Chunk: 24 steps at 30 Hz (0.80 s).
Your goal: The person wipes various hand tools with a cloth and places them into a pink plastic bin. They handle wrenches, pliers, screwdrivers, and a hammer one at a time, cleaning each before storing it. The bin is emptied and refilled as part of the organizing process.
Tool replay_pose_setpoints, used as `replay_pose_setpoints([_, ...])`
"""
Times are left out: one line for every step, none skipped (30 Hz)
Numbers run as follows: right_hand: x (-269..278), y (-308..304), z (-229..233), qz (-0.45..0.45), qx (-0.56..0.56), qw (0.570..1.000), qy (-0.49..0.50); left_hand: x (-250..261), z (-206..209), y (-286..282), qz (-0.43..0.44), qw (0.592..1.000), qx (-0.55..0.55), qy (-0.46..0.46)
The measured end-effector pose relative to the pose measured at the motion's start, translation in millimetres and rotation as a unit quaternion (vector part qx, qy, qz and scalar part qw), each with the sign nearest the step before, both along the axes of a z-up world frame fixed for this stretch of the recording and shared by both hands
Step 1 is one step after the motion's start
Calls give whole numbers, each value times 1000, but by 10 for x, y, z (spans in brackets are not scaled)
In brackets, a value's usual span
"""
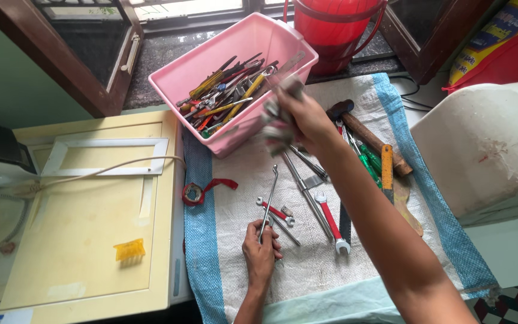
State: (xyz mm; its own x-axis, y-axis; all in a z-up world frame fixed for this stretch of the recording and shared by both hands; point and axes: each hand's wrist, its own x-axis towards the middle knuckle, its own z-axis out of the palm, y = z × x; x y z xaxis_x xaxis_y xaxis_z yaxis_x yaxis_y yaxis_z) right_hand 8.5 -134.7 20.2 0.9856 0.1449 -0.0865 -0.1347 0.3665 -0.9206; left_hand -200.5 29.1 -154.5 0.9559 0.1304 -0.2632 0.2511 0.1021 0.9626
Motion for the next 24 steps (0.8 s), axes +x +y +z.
replay_pose_setpoints([147, 83, 77, -11, 18, 1000, -10, 0, -5, -2, -1, 1000, -4, 3])
replay_pose_setpoints([224, 142, 108, -24, 34, 999, -31, 9, 1, 1, -1, 1000, -9, 4])
replay_pose_setpoints([295, 186, 131, -37, 49, 997, -52, 15, 17, 4, 3, 999, -38, 5])
replay_pose_setpoints([316, 217, 117, -49, 65, 994, -72, 6, 43, 18, 8, 998, -67, 5])
replay_pose_setpoints([274, 220, 56, -48, 65, 992, -96, 6, 76, 37, 13, 995, -96, 6])
replay_pose_setpoints([155, 186, -55, -46, 65, 990, -119, 4, 112, 48, 22, 995, -97, -4])
replay_pose_setpoints([21, 133, -177, -43, 65, 987, -142, 11, 158, 65, 30, 995, -98, -15])
replay_pose_setpoints([-108, 49, -296, -63, 17, 991, -113, 39, 225, 83, 38, 994, -99, -24])
replay_pose_setpoints([-242, -62, -419, -82, -31, 993, -84, 105, 314, 107, 43, 998, -49, -26])
replay_pose_setpoints([-370, -176, -541, -85, -28, 993, -78, 201, 424, 147, 47, 999, 1, -26])
replay_pose_setpoints([-482, -302, -651, -88, -24, 993, -73, 350, 549, 187, 52, 997, 52, -26])
replay_pose_setpoints([-602, -427, -755, -97, -21, 993, -64, 532, 690, 218, 64, 994, 61, -67])
replay_pose_setpoints([-690, -535, -844, -107, -17, 993, -55, 772, 843, 255, 76, 989, 71, -107])
replay_pose_setpoints([-777, -635, -922, -116, -13, 992, -43, 1024, 999, 321, 73, 946, 157, -275])
replay_pose_setpoints([-860, -735, -975, -124, -20, 991, -39, 1367, 1166, 362, 98, 920, 262, -275])
replay_pose_setpoints([-943, -818, -1008, -133, -25, 990, -35, 1670, 1323, 440, 78, 917, 248, -302])
replay_pose_setpoints([-1037, -877, -1025, -142, -31, 989, -32, 1956, 1457, 464, 65, 929, 261, -256])
replay_pose_setpoints([-1140, -920, -1016, -145, -68, 986, -35, 2211, 1586, 536, 142, 821, 433, -344])
replay_pose_setpoints([-1265, -967, -984, -147, -105, 983, -39, 2314, 1630, 571, 207, 668, 582, -414])
replay_pose_setpoints([-1335, -992, -936, -149, -141, 978, -48, 2294, 1604, 564, 213, 674, 572, -415])
replay_pose_setpoints([-1407, -992, -894, -139, -181, 974, 2, 2213, 1547, 545, 219, 681, 562, -416])
replay_pose_setpoints([-1499, -964, -867, -128, -220, 966, 53, 2085, 1451, 513, 223, 687, 553, -416])
replay_pose_setpoints([-1567, -909, -858, -116, -257, 954, 103, 1929, 1306, 412, 173, 741, 519, -389])
replay_pose_setpoints([-1609, -841, -871, -105, -334, 934, 77, 1742, 1123, 280, 118, 791, 481, -358])
